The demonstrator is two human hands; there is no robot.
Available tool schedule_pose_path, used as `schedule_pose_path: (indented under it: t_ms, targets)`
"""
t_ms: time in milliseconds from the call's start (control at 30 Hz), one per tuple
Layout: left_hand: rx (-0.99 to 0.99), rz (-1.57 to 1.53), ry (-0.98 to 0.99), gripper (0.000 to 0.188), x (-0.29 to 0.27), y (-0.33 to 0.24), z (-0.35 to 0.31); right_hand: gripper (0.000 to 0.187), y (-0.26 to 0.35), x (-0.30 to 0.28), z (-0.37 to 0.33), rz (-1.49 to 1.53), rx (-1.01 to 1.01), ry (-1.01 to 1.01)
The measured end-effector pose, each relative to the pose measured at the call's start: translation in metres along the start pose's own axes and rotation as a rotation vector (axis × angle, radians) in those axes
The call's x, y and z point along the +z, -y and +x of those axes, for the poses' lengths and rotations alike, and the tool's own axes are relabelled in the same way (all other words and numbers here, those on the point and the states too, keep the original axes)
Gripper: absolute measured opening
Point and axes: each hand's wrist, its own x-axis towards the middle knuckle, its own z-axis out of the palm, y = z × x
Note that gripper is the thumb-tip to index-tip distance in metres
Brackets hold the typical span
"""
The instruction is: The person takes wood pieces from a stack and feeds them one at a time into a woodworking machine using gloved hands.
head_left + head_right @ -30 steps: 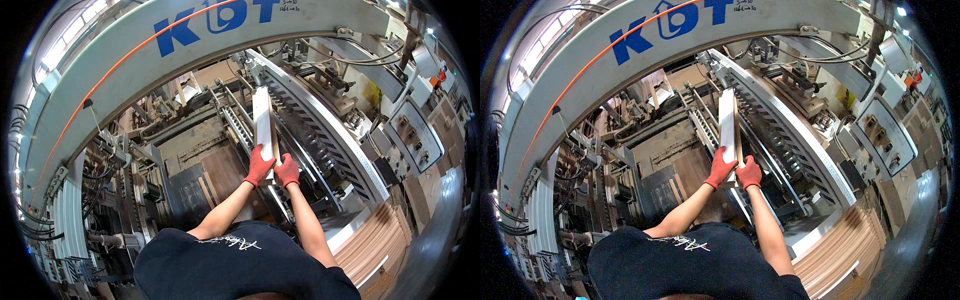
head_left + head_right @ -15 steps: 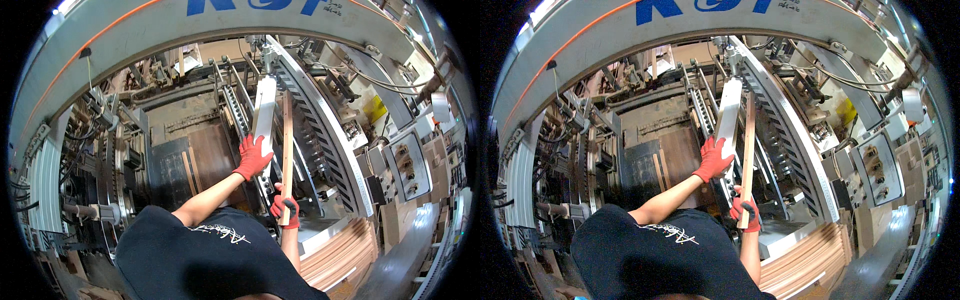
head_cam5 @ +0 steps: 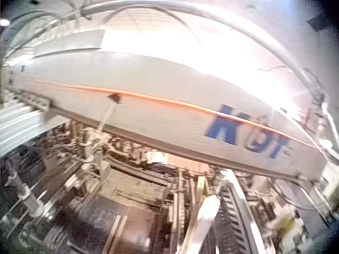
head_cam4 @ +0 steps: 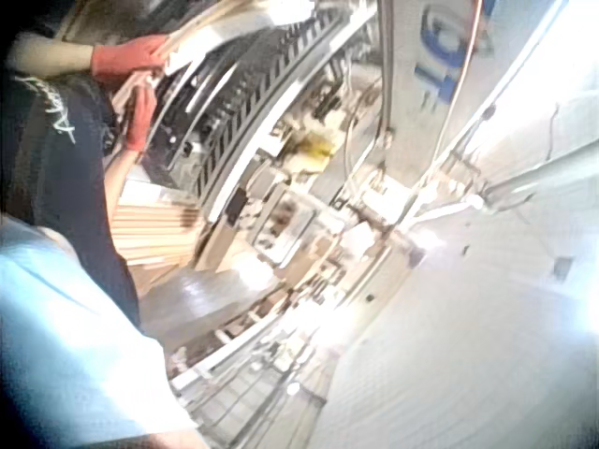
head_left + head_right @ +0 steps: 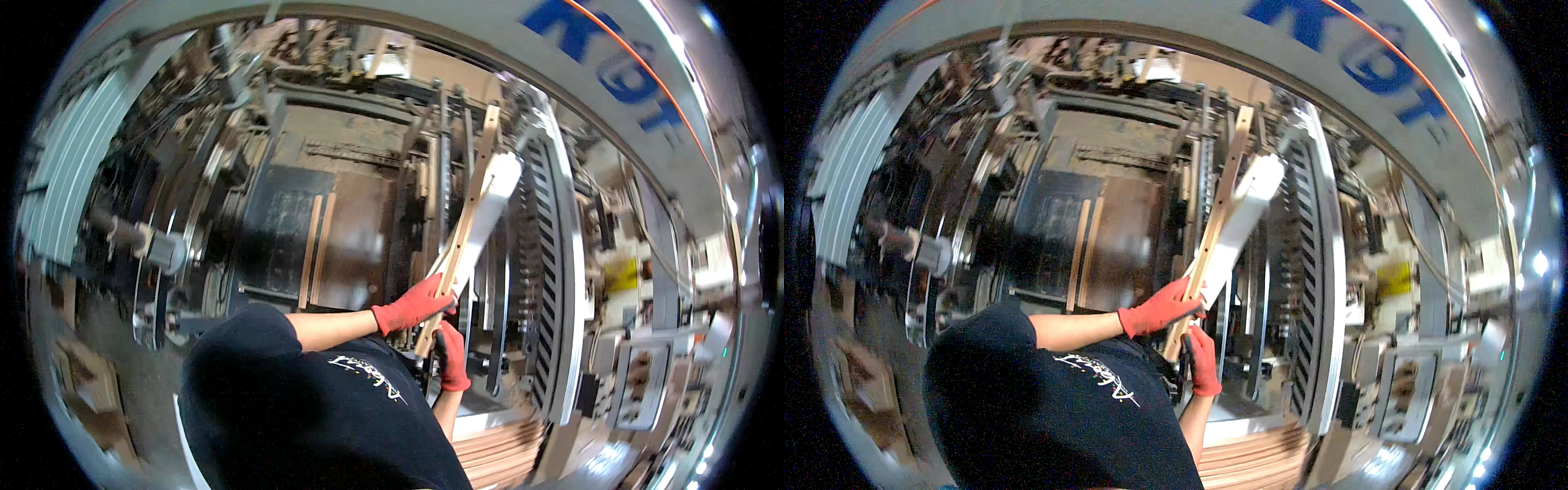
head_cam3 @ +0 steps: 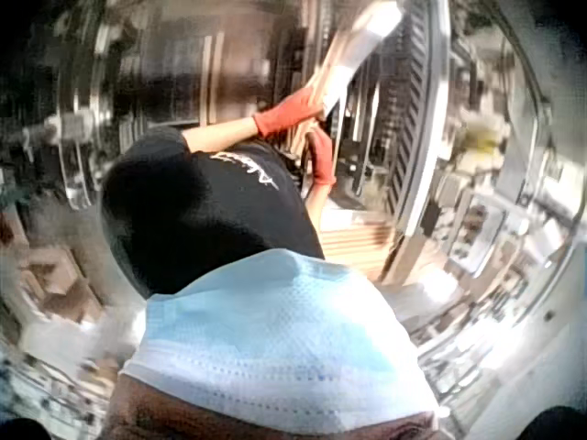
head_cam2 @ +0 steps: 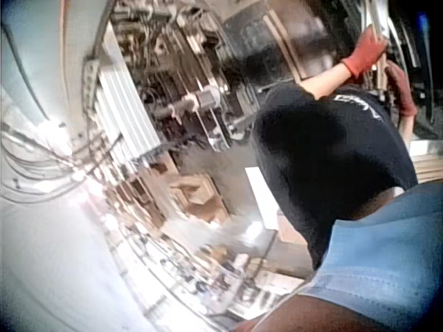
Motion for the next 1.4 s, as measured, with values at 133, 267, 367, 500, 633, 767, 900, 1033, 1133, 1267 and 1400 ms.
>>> schedule_pose_path:
  t_ms: [133,267,367,500,633,767,900,1033,1133,1267,1400]
  targets:
    - [0.157,0.214,-0.314,0.045,-0.061,-0.01,0.003,0.019,-0.011,0.014,-0.006,-0.293,-0.04,-0.245]
    - [0.244,0.55,-0.77,0.046,-0.145,0.031,-0.002,0.034,-0.033,0.015,-0.016,-0.877,-0.213,-0.284]
    - [-0.03,0.819,-0.914,0.049,-0.193,0.047,-0.034,0.048,-0.052,0.019,-0.025,-0.833,-0.186,-0.25]
    - [-0.239,0.923,-1.127,0.049,-0.261,0.1,-0.069,0.063,-0.062,0.024,-0.028,-0.62,-0.034,-0.245]
    - [-0.518,0.959,-1.19,0.046,-0.316,0.127,-0.097,0.072,-0.088,0.019,-0.03,-0.547,-0.031,-0.268]
    - [-0.579,0.958,-1.294,0.045,-0.372,0.186,-0.102,0.077,-0.1,0.008,-0.032,-0.489,0.039,-0.306]
    - [-0.592,0.938,-1.324,0.049,-0.382,0.167,-0.101,0.076,-0.102,0.011,-0.03,-0.536,0.154,-0.375]
    - [-0.513,1.19,-1.465,0.038,-0.444,0.276,-0.088,0.081,-0.106,-0.016,-0.016,-0.584,0.108,-0.357]
    - [-0.672,1.135,-1.26,0.034,-0.437,0.229,-0.082,0.083,-0.096,0.03,-0.044,-0.609,0.216,-0.467]
    - [-0.713,1.228,-1.287,0.027,-0.463,0.276,-0.079,0.083,-0.101,0.007,-0.036,-0.764,0.063,-0.407]
    - [-0.823,1.231,-1.355,0.023,-0.487,0.294,-0.072,0.084,-0.092,0.021,-0.036,-0.73,0.11,-0.438]
